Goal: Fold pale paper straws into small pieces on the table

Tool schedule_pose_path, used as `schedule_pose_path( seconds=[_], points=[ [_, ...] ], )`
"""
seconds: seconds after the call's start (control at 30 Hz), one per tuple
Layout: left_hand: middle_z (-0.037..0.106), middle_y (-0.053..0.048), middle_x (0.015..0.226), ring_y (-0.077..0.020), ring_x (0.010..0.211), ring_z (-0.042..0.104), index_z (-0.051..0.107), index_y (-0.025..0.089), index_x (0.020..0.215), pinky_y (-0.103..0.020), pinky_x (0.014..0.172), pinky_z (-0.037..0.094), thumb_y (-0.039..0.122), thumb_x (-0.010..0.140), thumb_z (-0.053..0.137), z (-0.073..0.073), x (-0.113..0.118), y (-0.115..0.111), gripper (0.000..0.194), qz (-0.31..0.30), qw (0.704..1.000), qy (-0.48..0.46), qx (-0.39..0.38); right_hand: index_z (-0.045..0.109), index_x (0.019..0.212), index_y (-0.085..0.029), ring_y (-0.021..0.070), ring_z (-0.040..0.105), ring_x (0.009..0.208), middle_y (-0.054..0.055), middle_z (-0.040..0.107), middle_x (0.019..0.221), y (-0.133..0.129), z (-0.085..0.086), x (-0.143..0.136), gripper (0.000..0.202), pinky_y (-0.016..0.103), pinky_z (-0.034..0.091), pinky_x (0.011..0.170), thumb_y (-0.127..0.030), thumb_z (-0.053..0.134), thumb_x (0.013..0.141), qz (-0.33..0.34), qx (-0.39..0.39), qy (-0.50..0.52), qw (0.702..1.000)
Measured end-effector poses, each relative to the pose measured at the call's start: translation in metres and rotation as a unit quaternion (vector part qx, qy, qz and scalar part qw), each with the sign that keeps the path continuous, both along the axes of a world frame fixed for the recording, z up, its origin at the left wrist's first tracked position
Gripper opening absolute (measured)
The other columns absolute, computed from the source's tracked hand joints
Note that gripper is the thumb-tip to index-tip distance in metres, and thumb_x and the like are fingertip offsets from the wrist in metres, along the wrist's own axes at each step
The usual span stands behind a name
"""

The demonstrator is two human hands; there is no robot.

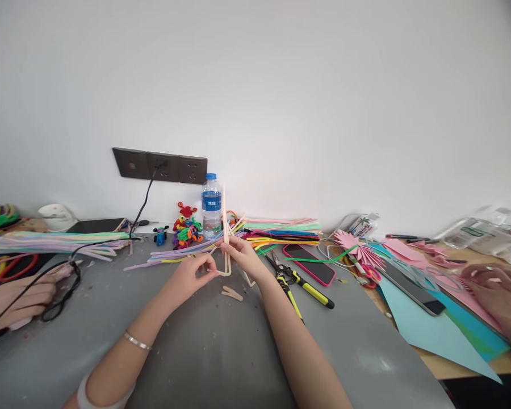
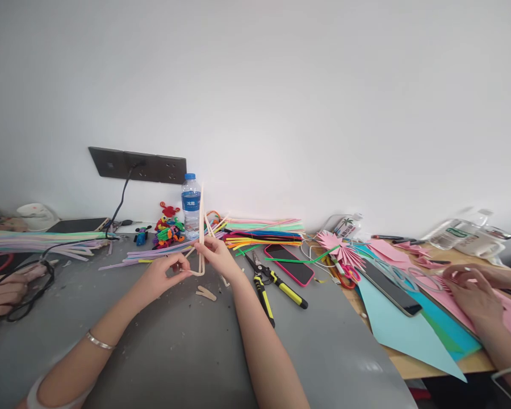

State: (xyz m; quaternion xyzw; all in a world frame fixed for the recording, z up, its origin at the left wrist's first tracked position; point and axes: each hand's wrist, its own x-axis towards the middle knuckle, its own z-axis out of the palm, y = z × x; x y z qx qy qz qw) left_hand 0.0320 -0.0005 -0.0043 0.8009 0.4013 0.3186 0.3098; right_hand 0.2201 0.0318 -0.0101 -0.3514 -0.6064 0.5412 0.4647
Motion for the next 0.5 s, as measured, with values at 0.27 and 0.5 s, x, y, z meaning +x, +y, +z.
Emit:
schedule_pose_path(
  seconds=[0.27, 0.5],
  points=[
    [0.064, -0.001, 0.079, -0.0167, 0.069, 0.058, 0.055, 0.021, 0.086, -0.027, 0.064, 0.044, 0.033, 0.084, 0.055, -0.008, -0.005, 0.009, 0.012, 0.072, 0.997, -0.029, -0.001, 0.071, 0.094, -0.018, 0.0085, 0.045, 0.052, -0.004, 0.052, 0.061, 0.003, -0.002, 0.005, 0.032, 0.022, 0.039, 0.052, -0.045, 0.067, 0.078, 0.004, -0.024, 0.001, 1.0],
    [0.067, -0.006, 0.096, -0.0204, 0.079, 0.061, 0.063, 0.021, 0.095, -0.031, 0.069, 0.047, 0.033, 0.077, 0.064, -0.01, -0.01, 0.013, 0.022, 0.086, 0.996, -0.011, 0.01, 0.068, 0.09, -0.017, 0.0105, 0.051, 0.048, -0.003, 0.056, 0.056, 0.009, -0.004, 0.004, 0.033, 0.023, 0.039, 0.047, -0.046, 0.07, 0.075, -0.092, -0.024, 0.083, 0.992]
  ],
)
